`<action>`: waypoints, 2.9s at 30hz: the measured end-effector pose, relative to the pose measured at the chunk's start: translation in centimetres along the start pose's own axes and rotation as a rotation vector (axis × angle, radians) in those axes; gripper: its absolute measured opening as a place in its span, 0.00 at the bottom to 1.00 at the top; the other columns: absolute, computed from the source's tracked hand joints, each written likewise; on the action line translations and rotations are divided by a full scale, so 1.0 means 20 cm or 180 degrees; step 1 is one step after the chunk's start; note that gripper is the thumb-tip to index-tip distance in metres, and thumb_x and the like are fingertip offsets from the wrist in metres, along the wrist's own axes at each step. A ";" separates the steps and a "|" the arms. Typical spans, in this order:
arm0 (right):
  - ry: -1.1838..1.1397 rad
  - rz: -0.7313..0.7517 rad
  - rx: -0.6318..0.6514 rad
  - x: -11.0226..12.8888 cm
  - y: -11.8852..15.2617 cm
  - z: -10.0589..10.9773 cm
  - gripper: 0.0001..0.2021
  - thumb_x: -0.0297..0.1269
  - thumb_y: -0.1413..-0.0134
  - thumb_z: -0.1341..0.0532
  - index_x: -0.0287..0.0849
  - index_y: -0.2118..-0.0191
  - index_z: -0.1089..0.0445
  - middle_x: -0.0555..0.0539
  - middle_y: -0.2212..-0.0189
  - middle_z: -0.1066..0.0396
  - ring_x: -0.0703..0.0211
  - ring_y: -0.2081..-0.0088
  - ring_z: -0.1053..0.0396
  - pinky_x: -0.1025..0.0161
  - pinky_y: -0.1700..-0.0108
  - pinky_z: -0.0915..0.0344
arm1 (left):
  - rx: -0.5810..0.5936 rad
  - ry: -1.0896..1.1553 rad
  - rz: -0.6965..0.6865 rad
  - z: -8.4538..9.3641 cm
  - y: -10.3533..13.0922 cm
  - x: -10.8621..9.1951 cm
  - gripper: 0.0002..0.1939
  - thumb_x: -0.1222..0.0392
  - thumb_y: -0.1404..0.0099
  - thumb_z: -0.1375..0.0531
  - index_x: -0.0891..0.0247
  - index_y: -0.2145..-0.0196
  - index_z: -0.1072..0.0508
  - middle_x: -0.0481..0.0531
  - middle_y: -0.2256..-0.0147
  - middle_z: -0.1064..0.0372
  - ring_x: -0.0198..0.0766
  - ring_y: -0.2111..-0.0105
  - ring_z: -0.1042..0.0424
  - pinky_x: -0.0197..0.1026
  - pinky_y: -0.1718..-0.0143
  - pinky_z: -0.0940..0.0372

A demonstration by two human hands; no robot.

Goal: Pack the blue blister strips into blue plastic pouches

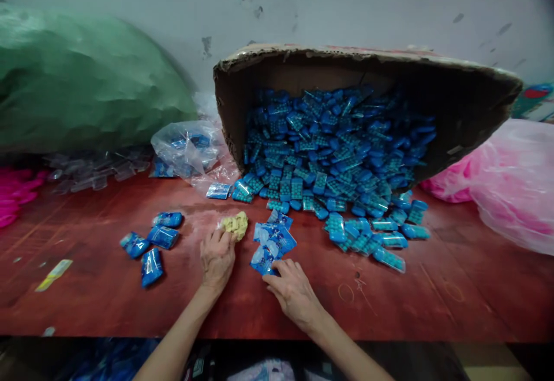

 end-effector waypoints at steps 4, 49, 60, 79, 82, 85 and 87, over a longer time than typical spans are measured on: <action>-0.0247 -0.0441 -0.0205 -0.04 0.02 0.07 0.07 0.31 0.43 0.47 0.45 0.63 0.33 0.48 0.67 0.34 0.59 0.65 0.40 0.63 0.63 0.45 | -0.0272 0.0665 0.0352 0.07 0.09 -0.02 0.15 0.58 0.38 0.52 0.63 0.58 0.32 0.59 0.57 0.34 0.45 0.56 0.38 0.47 0.57 0.43; -0.1930 -0.1516 -0.0522 -0.07 -0.11 0.03 0.11 0.32 0.44 0.51 0.42 0.61 0.32 0.45 0.65 0.30 0.56 0.63 0.34 0.61 0.62 0.40 | 0.1450 0.5615 0.3985 0.00 0.40 -0.30 0.15 0.59 0.57 0.34 0.64 0.73 0.35 0.46 0.82 0.32 0.29 0.85 0.36 0.30 0.86 0.47; -0.4325 -0.1934 -0.0333 -0.02 -0.09 -0.04 0.11 0.41 0.60 0.39 0.38 0.78 0.35 0.55 0.85 0.38 0.69 0.83 0.45 0.70 0.79 0.50 | 0.1350 0.5335 0.3592 -0.02 0.38 -0.37 0.19 0.53 0.59 0.34 0.67 0.72 0.34 0.44 0.85 0.35 0.27 0.87 0.40 0.30 0.88 0.50; -0.4685 -0.2552 -0.1204 -0.05 -0.02 -0.14 0.14 0.46 0.60 0.39 0.38 0.76 0.37 0.56 0.86 0.40 0.71 0.86 0.45 0.73 0.85 0.47 | 0.1288 0.4900 0.4015 -0.05 0.35 -0.42 0.20 0.53 0.74 0.32 0.67 0.84 0.34 0.43 0.91 0.39 0.29 0.90 0.43 0.33 0.89 0.46; -0.4502 -0.2498 -0.1197 -0.07 -0.01 -0.16 0.14 0.46 0.56 0.41 0.39 0.75 0.37 0.56 0.85 0.40 0.71 0.85 0.45 0.73 0.84 0.45 | 0.1429 0.5048 0.3960 -0.07 0.35 -0.43 0.21 0.53 0.72 0.31 0.67 0.82 0.33 0.43 0.88 0.37 0.28 0.89 0.42 0.32 0.88 0.45; -0.4322 -0.2472 -0.1117 -0.10 0.00 -0.17 0.12 0.43 0.58 0.39 0.39 0.76 0.38 0.56 0.85 0.41 0.71 0.85 0.44 0.74 0.84 0.46 | 0.1578 0.4988 0.3951 -0.09 0.36 -0.42 0.23 0.57 0.74 0.31 0.67 0.77 0.31 0.44 0.85 0.34 0.29 0.89 0.41 0.33 0.88 0.45; -0.4272 -0.2449 -0.1203 -0.11 0.01 -0.16 0.13 0.42 0.60 0.38 0.40 0.78 0.40 0.57 0.84 0.41 0.71 0.85 0.44 0.74 0.84 0.47 | 0.1571 0.4873 0.4012 -0.11 0.36 -0.40 0.24 0.59 0.75 0.31 0.66 0.76 0.31 0.44 0.85 0.33 0.30 0.89 0.41 0.34 0.88 0.45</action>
Point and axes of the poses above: each hand's wrist, its own y-axis away from the middle knuckle, its own z-axis out of the back of the hand, x = y × z, the point moved 6 cm from there along -y, towards the middle knuckle
